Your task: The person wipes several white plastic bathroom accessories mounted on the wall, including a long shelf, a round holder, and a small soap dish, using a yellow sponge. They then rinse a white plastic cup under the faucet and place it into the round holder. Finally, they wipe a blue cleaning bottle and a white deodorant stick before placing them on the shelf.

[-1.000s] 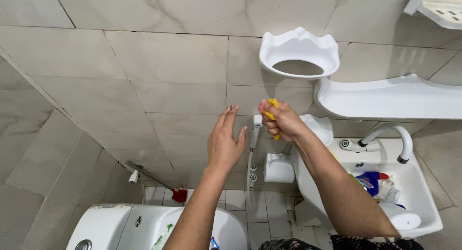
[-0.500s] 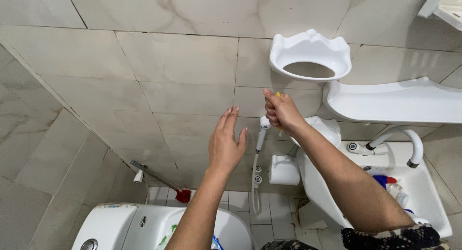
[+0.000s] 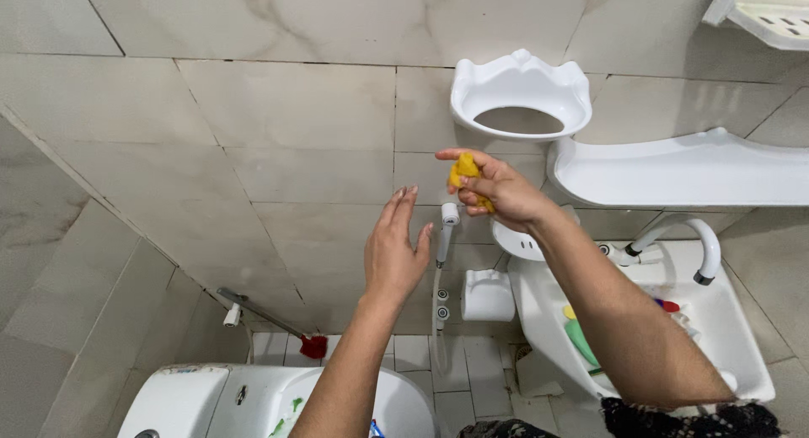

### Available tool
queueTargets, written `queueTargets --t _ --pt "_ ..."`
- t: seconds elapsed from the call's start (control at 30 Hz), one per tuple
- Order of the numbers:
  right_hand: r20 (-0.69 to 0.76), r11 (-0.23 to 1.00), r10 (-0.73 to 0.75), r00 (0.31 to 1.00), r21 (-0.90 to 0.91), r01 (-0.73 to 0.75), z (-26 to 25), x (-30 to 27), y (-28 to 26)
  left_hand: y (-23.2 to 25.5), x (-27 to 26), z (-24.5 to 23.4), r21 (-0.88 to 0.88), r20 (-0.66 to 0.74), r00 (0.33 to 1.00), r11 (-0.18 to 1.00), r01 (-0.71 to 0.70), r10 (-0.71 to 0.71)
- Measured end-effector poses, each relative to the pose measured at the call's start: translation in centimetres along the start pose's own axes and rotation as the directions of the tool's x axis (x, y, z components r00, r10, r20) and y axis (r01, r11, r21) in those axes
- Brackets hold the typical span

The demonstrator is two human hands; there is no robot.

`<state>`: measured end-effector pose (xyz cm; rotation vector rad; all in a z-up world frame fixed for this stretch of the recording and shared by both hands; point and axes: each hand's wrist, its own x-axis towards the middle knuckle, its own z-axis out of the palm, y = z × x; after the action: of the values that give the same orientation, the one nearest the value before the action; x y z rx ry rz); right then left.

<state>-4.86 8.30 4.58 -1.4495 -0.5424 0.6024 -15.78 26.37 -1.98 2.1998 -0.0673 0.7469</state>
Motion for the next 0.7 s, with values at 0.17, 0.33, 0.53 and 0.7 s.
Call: queueTargets --t 0.17,0.33,0.53,0.7 --pt "-0.057 0.987 0.026 0.998 0.159 -0.017 -0.3 0.2 1.3 0.8 0.1 0.4 0.016 0.001 1.0 1.0 -0.021 0.021" --pt "-0.082 0.987 0.033 0.996 0.162 -0.02 -0.8 0.6 1.3 1.4 -0.2 0.3 0.006 -0.01 1.0 1.0 -0.026 0.026" --pt "-0.118 0.995 0.009 0.993 0.104 0.003 -0.7 0.8 0.0 2.1 -0.1 0.0 0.044 0.017 1.0 0.999 0.023 -0.024" --pt "-0.188 1.0 -0.015 0.982 0.014 0.018 -1.0 1.0 -0.4 2.4 -0.3 0.1 0.037 0.0 1.0 0.999 0.017 -0.017"
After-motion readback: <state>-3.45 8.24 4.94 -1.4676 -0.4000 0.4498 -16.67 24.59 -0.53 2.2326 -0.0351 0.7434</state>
